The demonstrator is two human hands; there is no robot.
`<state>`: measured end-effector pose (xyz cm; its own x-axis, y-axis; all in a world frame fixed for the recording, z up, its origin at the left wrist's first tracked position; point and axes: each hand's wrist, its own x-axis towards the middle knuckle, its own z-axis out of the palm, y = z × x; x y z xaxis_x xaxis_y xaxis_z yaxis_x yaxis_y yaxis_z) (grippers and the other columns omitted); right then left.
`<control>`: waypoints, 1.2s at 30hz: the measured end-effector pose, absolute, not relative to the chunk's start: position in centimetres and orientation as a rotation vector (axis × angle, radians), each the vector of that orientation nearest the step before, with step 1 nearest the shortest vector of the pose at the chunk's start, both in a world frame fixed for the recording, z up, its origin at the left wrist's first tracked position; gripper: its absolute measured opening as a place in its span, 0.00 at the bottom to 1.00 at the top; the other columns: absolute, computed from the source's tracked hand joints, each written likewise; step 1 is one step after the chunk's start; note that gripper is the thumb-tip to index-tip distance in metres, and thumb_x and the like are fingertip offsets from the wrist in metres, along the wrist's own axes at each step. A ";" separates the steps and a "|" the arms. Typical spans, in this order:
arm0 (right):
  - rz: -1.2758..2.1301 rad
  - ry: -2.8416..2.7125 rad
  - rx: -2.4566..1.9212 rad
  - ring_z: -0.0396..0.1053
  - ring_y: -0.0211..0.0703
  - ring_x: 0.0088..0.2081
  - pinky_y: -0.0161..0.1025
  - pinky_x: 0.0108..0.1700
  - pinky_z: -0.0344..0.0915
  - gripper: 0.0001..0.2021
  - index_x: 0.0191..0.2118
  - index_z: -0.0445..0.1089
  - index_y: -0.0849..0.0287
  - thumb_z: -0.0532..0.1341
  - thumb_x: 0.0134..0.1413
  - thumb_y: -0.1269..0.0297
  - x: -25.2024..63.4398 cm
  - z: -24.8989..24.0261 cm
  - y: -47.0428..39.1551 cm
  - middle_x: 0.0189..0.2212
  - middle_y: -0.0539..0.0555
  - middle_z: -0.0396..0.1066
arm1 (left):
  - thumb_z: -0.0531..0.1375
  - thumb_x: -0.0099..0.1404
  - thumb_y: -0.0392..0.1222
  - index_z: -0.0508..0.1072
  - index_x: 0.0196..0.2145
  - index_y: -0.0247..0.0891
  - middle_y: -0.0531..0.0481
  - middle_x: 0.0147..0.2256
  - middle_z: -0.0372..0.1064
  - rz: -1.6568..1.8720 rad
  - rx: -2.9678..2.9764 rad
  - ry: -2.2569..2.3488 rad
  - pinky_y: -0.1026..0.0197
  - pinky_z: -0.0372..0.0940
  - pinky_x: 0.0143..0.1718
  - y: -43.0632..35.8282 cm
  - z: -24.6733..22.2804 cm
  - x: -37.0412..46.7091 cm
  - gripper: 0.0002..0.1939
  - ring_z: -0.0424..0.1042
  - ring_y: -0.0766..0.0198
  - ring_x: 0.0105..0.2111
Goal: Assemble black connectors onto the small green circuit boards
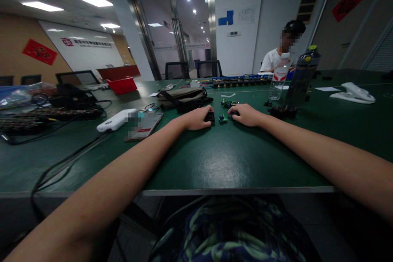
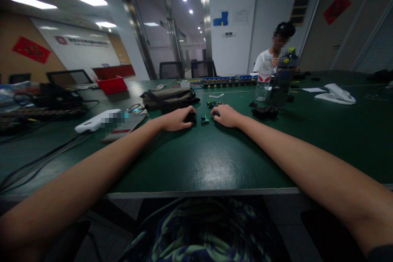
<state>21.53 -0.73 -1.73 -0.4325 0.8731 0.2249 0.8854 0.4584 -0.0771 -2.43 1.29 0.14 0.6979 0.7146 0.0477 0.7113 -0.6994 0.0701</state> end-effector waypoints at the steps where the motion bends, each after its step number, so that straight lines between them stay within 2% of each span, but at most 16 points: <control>1: -0.076 -2.474 -1.522 0.72 0.49 0.52 0.41 0.57 0.63 0.16 0.52 0.75 0.60 0.57 0.60 0.69 21.5 -1.7 -0.7 0.51 0.58 0.76 | 0.57 0.60 0.45 0.61 0.53 0.37 0.40 0.52 0.70 0.110 2.853 1.198 0.56 0.65 0.52 1.3 0.1 -2.4 0.24 0.72 0.53 0.51; 20: -0.073 -2.452 -1.513 0.72 0.48 0.51 0.41 0.57 0.63 0.15 0.50 0.76 0.59 0.58 0.60 0.69 21.5 -1.7 -0.9 0.49 0.58 0.76 | 0.57 0.61 0.45 0.62 0.54 0.36 0.39 0.52 0.70 0.116 2.869 1.190 0.57 0.65 0.51 1.3 0.1 -2.4 0.24 0.72 0.54 0.50; 36: -0.068 -2.456 -1.499 0.72 0.49 0.52 0.42 0.57 0.63 0.15 0.51 0.75 0.60 0.58 0.60 0.69 21.5 -1.8 -0.9 0.50 0.59 0.76 | 0.57 0.62 0.46 0.64 0.56 0.35 0.38 0.54 0.69 0.078 2.900 1.196 0.55 0.63 0.55 1.4 0.2 -2.4 0.25 0.70 0.52 0.53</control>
